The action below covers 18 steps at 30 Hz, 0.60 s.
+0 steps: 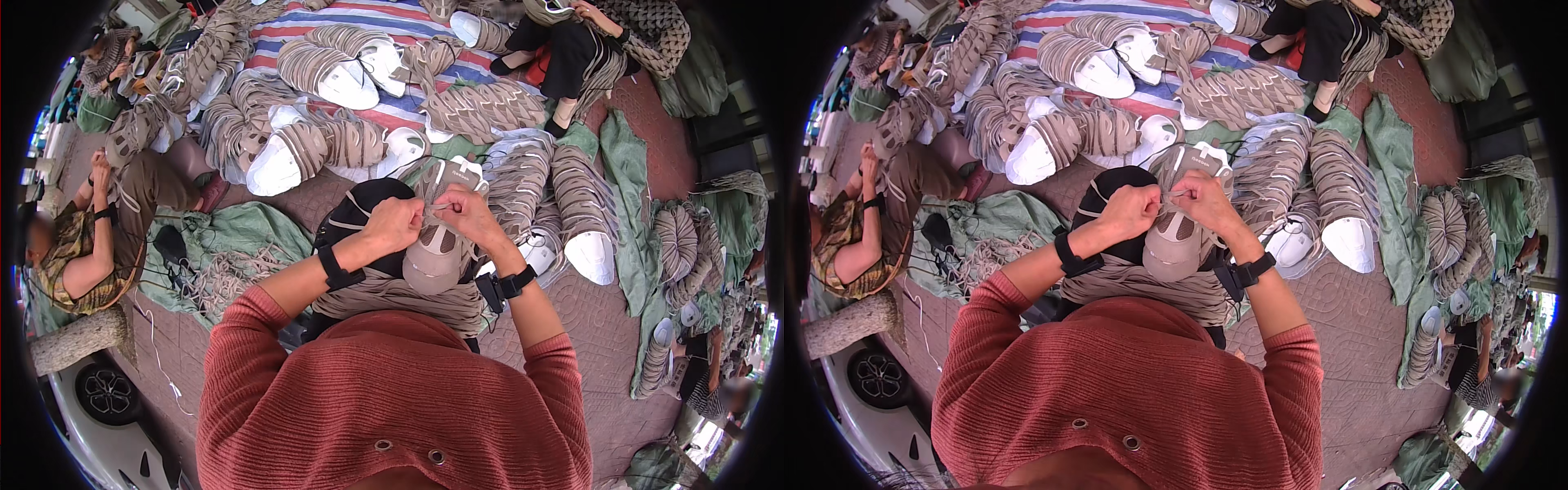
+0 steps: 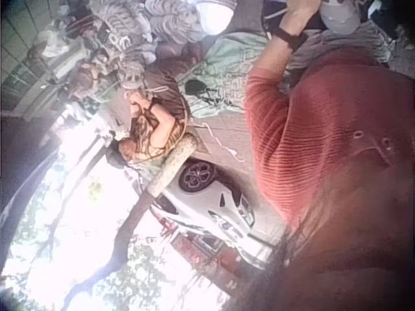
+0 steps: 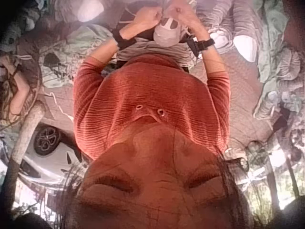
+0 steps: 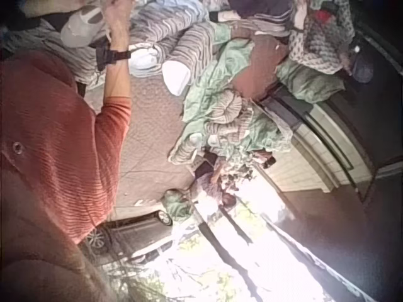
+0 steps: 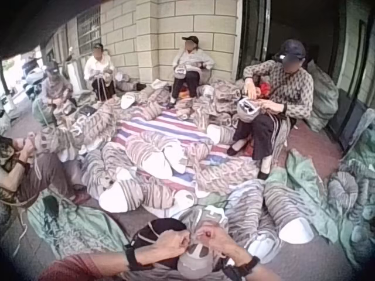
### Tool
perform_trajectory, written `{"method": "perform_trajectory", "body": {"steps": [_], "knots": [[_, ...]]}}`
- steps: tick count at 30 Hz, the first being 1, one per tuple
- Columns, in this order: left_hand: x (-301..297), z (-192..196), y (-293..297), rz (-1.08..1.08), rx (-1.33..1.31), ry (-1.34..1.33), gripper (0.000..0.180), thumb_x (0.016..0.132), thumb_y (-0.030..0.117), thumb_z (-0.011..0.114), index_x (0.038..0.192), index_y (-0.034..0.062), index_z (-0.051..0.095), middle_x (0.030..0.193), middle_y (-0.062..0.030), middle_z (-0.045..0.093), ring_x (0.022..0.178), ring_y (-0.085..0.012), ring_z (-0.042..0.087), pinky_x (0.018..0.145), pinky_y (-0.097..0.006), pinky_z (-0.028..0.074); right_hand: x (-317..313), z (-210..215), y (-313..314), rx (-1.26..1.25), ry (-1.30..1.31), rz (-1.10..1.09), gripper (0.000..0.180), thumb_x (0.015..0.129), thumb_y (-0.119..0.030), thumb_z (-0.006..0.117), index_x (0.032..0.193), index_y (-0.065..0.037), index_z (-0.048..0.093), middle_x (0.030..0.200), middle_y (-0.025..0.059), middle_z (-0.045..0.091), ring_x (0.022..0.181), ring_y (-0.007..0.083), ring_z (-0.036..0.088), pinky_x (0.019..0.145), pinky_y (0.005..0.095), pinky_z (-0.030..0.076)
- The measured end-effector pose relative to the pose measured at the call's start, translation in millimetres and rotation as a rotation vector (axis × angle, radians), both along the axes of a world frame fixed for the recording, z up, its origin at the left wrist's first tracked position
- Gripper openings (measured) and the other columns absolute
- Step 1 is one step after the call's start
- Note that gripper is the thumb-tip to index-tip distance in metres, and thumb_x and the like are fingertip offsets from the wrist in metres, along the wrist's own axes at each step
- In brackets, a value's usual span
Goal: Manually lacing shoelaces into shoe uppers.
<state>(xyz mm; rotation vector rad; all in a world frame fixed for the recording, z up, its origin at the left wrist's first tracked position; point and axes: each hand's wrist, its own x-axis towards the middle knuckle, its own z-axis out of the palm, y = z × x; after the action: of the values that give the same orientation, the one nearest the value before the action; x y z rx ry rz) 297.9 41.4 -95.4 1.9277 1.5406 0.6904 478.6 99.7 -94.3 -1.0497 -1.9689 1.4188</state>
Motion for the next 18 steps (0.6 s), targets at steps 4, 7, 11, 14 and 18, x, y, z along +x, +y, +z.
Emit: {"method": "perform_trajectory", "body": {"steps": [4, 7, 11, 14, 18], "knots": [[3, -2, -6, 0.136, 0.012, -0.049, 0.004, 0.068, 0.004, 0.055, 0.072, 0.0023, 0.054, 0.057, -0.0164, 0.054, 0.051, -0.0307, 0.056, 0.049, -0.038, 0.042, -5, 2, 3, 0.101, 0.01, 0.034, 0.01, 0.069, -0.003, 0.066, 0.078, -0.001, 0.062, 0.069, 0.0043, 0.048, 0.063, 0.0133, 0.047, 0.055, 0.0274, 0.037], [14, -10, -7, 0.391, -0.671, -0.914, 0.005, 0.075, 0.006, 0.059, 0.071, 0.0049, 0.055, 0.055, -0.003, 0.05, 0.039, -0.0115, 0.045, 0.033, -0.025, 0.033, 1, -4, 1, 0.109, -0.017, 0.031, 0.011, 0.068, -0.004, 0.065, 0.079, -0.002, 0.062, 0.069, 0.0042, 0.047, 0.064, 0.0154, 0.047, 0.058, 0.0282, 0.038], [31, -16, -3, 0.416, -0.675, -1.009, 0.008, 0.075, 0.003, 0.054, 0.068, 0.0053, 0.052, 0.05, -0.0038, 0.048, 0.035, -0.0101, 0.04, 0.031, -0.025, 0.028, 7, -9, -2, 0.059, 0.011, -0.022, 0.006, 0.071, 0.0, 0.066, 0.074, 0.0, 0.061, 0.067, 0.0012, 0.046, 0.061, 0.0095, 0.044, 0.054, 0.024, 0.035], [13, -16, -8, 0.076, -0.022, -0.065, 0.005, 0.076, 0.008, 0.054, 0.073, 0.0041, 0.055, 0.053, -0.0091, 0.055, 0.047, -0.0288, 0.057, 0.042, -0.04, 0.041, 0, -4, -7, 0.104, 0.0, 0.035, 0.006, 0.072, -0.002, 0.066, 0.074, 0.0, 0.061, 0.066, 0.0013, 0.046, 0.061, 0.0101, 0.044, 0.054, 0.0247, 0.035], [4, 11, -1, -0.073, 0.104, 0.149, 0.024, 0.075, 0.012, 0.059, 0.098, 0.0096, 0.052, 0.07, -0.0119, 0.059, 0.071, -0.0372, 0.059, 0.054, -0.048, 0.045, 12, -5, 4, 0.479, -0.163, 0.144, 0.01, 0.08, -0.01, 0.063, 0.079, 0.0, 0.063, 0.065, 0.0004, 0.046, 0.06, 0.0091, 0.042, 0.055, 0.0243, 0.035]]}}
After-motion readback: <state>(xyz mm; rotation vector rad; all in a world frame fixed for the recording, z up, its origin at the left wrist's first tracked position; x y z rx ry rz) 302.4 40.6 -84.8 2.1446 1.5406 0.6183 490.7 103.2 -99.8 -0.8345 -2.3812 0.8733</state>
